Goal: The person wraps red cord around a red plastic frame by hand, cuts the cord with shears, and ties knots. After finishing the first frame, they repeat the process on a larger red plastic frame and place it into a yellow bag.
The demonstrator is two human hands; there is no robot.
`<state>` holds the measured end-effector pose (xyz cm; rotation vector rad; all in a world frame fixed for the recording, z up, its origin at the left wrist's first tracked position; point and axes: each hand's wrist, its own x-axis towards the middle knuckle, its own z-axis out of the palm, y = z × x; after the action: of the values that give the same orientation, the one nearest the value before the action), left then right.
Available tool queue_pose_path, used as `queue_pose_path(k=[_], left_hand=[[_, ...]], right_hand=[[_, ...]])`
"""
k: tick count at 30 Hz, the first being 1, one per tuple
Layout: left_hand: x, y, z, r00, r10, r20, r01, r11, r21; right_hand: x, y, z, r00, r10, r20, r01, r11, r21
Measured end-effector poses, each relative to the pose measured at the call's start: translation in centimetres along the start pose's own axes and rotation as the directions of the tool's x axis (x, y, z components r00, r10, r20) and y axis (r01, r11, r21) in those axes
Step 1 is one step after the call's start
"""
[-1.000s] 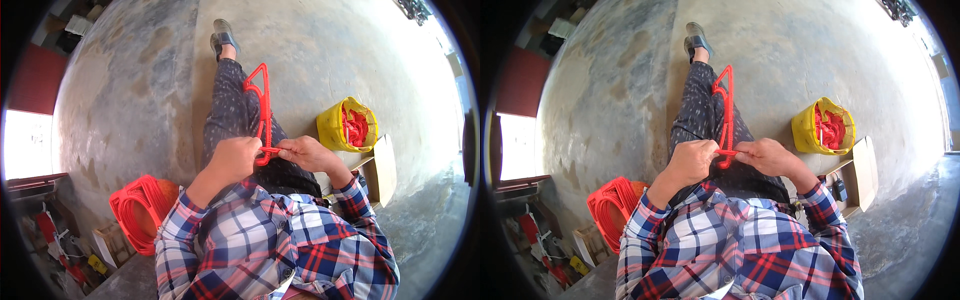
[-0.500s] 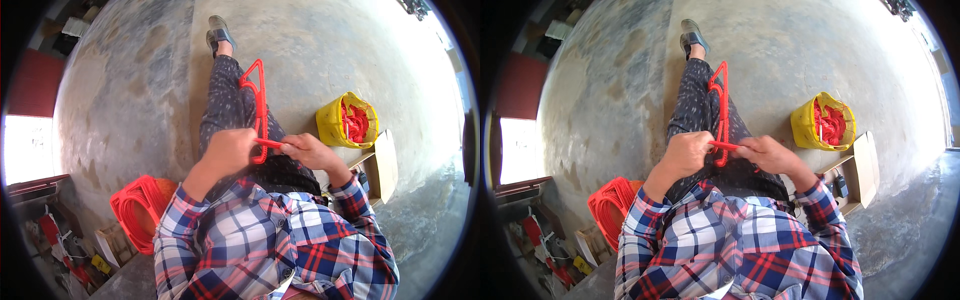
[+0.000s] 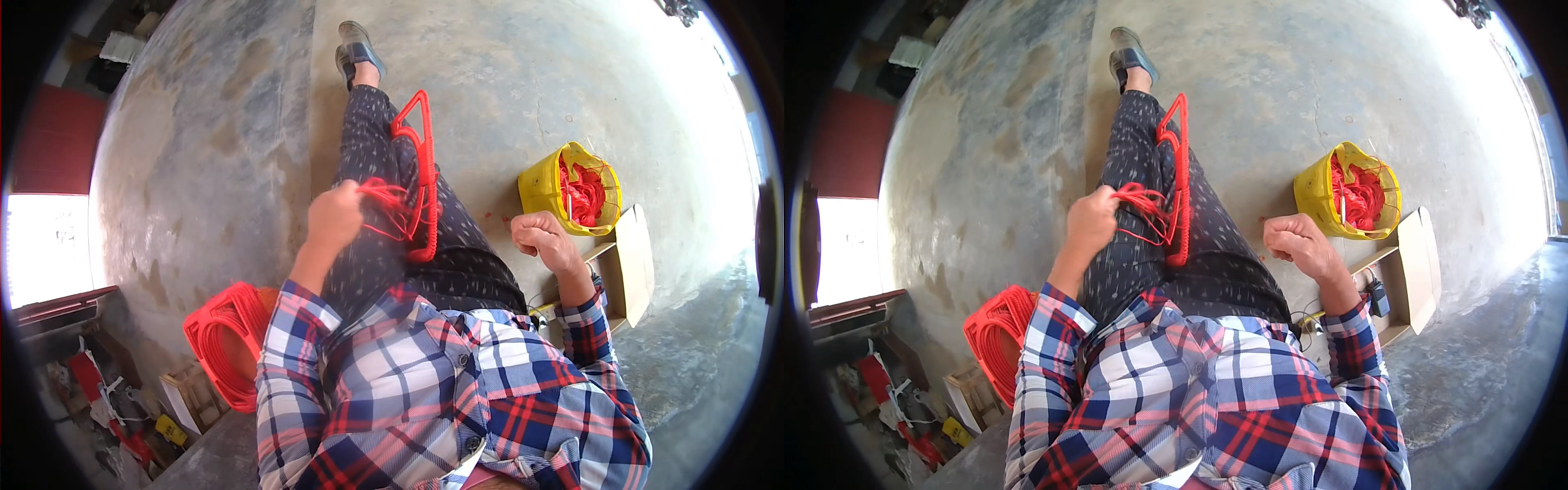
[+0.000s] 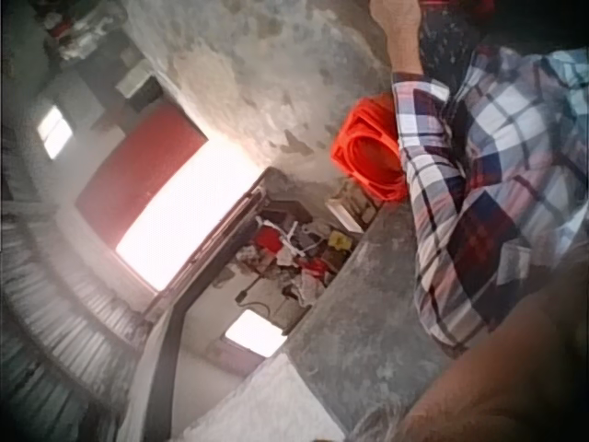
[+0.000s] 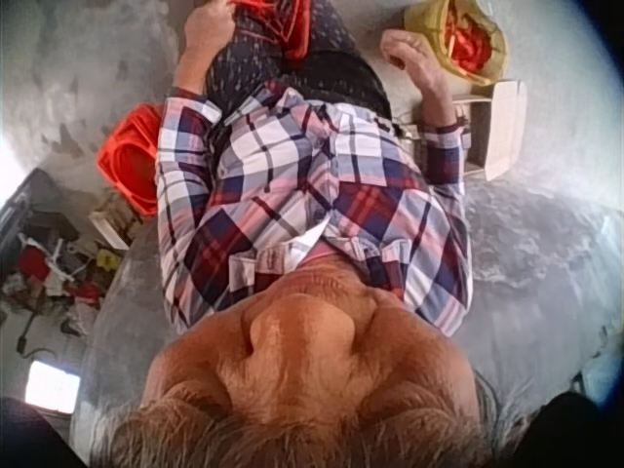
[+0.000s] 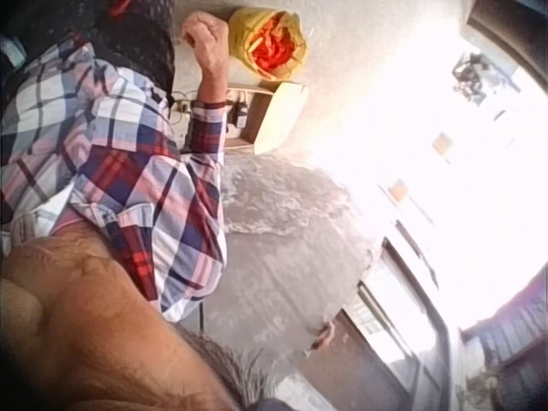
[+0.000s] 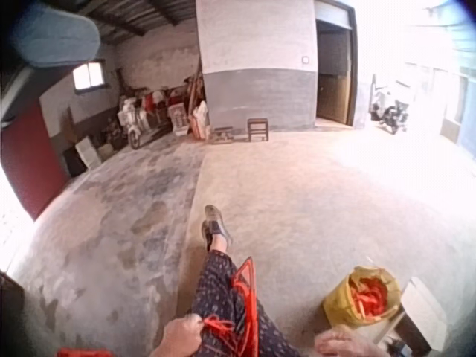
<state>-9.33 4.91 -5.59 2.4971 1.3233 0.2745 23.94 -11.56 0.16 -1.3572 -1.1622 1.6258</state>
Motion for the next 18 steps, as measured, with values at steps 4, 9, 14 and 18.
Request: queue_pose_path(k=[4,9,14,18], left_hand=[[-0.6,-0.9,-1.3,0.959,-0.273,0.076,0.283,0.899,-0.334],[0.4,4.0,-4.5,0.947,-0.067,0.315,0.266,0.715,-0.647],[1.2,7.8,-4.8,0.904,0.160,0.398,0.311,0.393,-0.865],[2.1,9.4,-6.0,0.844,0.210,0.493,0.459,0.192,-0.868]], right_hand=[[-0.4,3.2,-2.6,0.949,0.179,-0.258,-0.149,0.980,0.130],[1.3,3.2,-1.5,0.959,0.064,-0.274,-0.252,0.630,-0.734],[4.4,-4.6,5.1,0.762,-0.610,-0.216,0.285,0.617,-0.734],[5.7,-6.1,6.5,0.996,-0.037,-0.079,0.012,0.955,-0.297]])
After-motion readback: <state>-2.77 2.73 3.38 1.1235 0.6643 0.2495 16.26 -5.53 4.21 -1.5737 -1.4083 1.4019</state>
